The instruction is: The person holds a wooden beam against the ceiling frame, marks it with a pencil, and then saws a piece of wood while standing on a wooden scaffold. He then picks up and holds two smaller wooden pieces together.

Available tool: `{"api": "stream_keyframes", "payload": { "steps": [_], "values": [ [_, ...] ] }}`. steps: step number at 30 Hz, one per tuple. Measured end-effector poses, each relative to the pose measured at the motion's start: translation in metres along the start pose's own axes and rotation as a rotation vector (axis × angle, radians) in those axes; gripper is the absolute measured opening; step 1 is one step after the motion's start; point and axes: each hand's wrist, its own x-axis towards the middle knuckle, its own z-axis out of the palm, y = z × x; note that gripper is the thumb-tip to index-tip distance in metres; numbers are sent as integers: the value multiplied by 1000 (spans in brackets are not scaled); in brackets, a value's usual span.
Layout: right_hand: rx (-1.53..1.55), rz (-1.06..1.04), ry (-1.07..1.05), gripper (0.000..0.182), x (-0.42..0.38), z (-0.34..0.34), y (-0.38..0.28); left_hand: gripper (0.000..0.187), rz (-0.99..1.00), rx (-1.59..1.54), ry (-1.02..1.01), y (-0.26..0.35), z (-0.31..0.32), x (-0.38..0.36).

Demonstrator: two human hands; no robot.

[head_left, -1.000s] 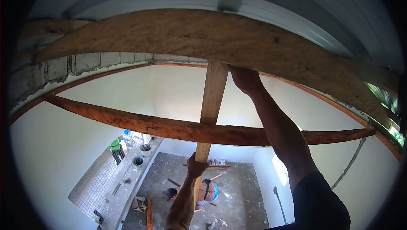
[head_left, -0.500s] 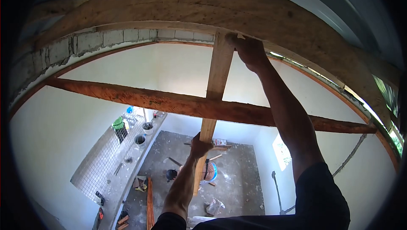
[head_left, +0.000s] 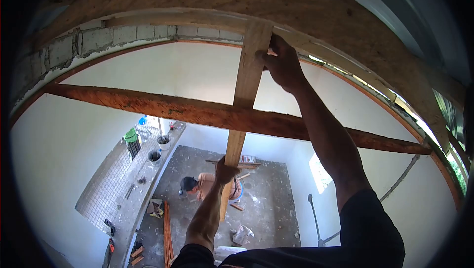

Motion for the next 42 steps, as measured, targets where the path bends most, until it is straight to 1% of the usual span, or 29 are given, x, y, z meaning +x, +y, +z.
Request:
{"api": "stream_keyframes", "payload": {
  "steps": [1, 2, 5, 6, 7, 9, 10, 11, 12, 13, 15, 16, 17, 19, 20, 21, 23, 25, 28, 30, 32, 35, 38, 41, 42],
  "values": [
    [-4, -14, -2, 50, 1, 1, 1, 52, 17, 15, 27, -5, 1, -1],
    [25, -19, -7, 49, 0, 2, 0, 56, 41, 16, 46, -5, 1, -1],
    [-62, 92, -38, 47, -11, 5, 0, 61, 66, 49, 73, -8, -4, -18],
    [-76, 129, -84, 44, -12, 5, 15, 64, 82, 82, 72, -20, -4, -22],
    [-72, 153, -101, 43, -18, 6, 29, 64, 52, 138, 104, -30, -2, -31],
    [-231, 209, -199, 42, -34, 13, 41, 64, 0, 245, 175, -17, -3, -47],
    [-251, 291, -313, 44, -35, 13, 40, 62, -50, 218, 174, -17, -4, -51],
    [-272, 378, -431, 46, -36, 12, 33, 60, -28, 230, 200, -36, -1, -55],
    [-294, 468, -551, 47, -37, 11, 30, 59, -8, 240, 225, -70, 2, -60],
    [-311, 454, -536, 60, -34, 6, 47, 58, 18, 254, 252, -94, -1, -67],
    [-639, 492, -599, 71, -37, 11, -1, 55, -36, 153, 242, -121, -13, -85],
    [-716, 255, -701, 82, -41, 9, 21, 54, 8, 155, 274, -147, -16, -91],
    [-582, 269, -761, 87, -53, 13, 2, 53, -13, 225, 294, -150, -25, -101],
    [-801, 149, -818, 89, -67, 24, -6, 55, -86, 141, 231, -166, -39, -117],
    [-783, 266, -797, 86, -69, 31, -15, 56, -74, 145, 242, -174, -40, -121],
    [-742, 226, -781, 85, -70, 32, -10, 57, -60, 151, 252, -182, -43, -122],
    [-662, 138, -753, 82, -69, 27, 1, 58, -76, 188, 208, -196, -47, -128],
    [-627, 144, -763, 78, -68, 26, 2, 60, -140, 255, 96, -211, -56, -138],
    [-636, 174, -758, 75, -67, 30, -5, 59, -256, 202, 172, -258, -66, -177],
    [-626, 203, -742, 74, -66, 31, -4, 58, -307, 157, 177, -260, -74, -182],
    [-582, 227, -727, 75, -68, 31, 0, 57, -335, 102, 147, -223, -88, -193],
    [-617, 18, -705, 78, -71, 29, 12, 58, -289, 157, 194, -163, -94, -184],
    [-529, -160, -554, 83, -75, 33, 1, 64, -190, 214, 182, -105, -93, -171],
    [-337, -46, -380, 84, -67, 53, -32, 66, -70, 270, 154, -30, -90, -144],
    [-258, -41, -362, 83, -60, 59, -40, 67, -34, 288, 138, -10, -88, -136]
  ]
}}
